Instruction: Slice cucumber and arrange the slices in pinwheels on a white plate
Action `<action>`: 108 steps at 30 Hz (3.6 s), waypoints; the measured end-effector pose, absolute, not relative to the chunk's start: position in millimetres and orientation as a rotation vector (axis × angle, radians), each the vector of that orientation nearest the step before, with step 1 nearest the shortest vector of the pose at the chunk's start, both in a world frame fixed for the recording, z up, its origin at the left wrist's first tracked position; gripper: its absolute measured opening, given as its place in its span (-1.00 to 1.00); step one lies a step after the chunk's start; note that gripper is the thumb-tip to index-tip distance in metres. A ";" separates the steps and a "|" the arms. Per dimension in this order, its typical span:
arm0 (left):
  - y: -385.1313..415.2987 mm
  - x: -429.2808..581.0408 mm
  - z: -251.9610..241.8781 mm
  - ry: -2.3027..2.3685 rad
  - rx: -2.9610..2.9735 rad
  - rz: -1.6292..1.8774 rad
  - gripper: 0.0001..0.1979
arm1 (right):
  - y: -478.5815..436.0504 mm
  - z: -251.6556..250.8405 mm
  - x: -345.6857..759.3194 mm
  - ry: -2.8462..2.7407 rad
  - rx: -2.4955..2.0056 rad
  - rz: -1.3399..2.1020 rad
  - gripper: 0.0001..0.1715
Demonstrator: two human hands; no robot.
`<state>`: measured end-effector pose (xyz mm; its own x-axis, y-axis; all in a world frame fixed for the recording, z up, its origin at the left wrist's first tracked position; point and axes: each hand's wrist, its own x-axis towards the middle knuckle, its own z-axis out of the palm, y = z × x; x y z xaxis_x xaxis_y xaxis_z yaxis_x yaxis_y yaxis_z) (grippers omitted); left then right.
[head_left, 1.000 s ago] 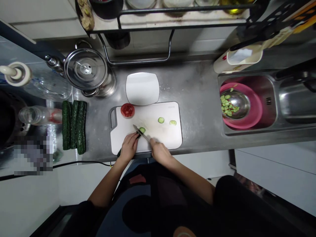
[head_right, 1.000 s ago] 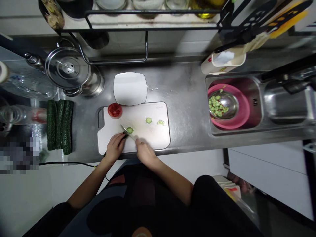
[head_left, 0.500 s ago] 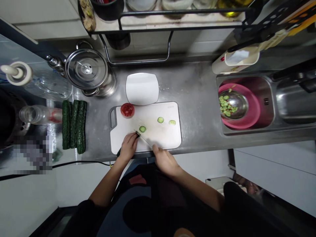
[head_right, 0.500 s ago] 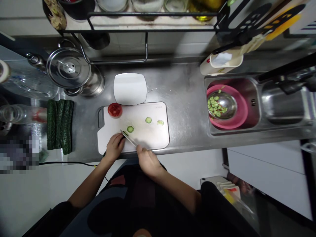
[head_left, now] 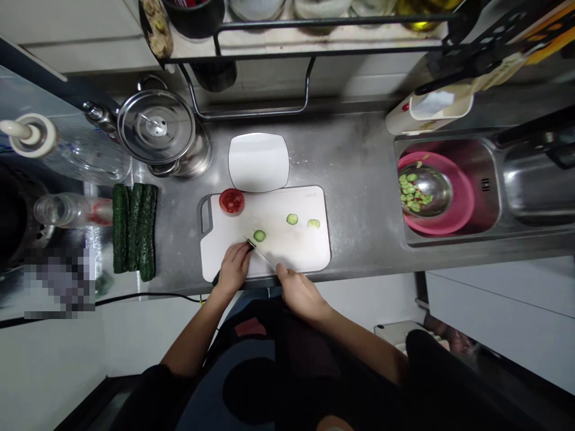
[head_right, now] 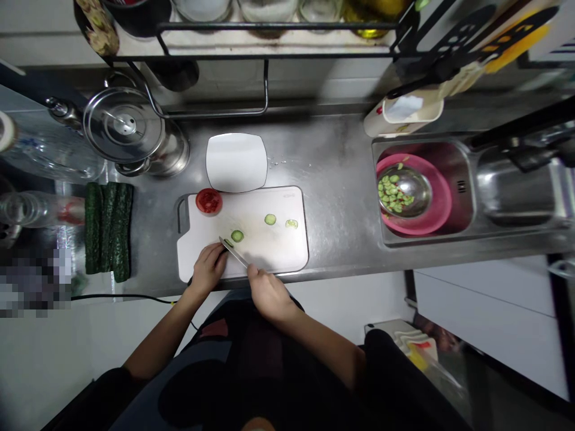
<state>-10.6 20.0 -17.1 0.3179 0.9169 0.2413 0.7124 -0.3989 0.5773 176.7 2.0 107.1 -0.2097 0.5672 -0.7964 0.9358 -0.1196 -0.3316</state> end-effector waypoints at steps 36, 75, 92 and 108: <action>19.0 -12.5 -18.9 1.466 2.179 0.736 -0.78 | 10.0 103.8 175.1 1.751 1.677 -1.225 -0.49; 19.3 -12.7 -17.1 1.447 2.142 0.698 -0.76 | 19.6 88.1 161.6 1.771 1.644 -1.281 -0.48; 18.6 -13.4 -19.4 1.483 2.139 0.737 -0.78 | 8.9 104.9 173.6 1.753 1.675 -1.206 -0.52; 19.5 -13.1 -17.6 1.480 2.159 0.734 -0.78 | 2.2 113.0 172.0 1.674 1.651 -1.229 -0.46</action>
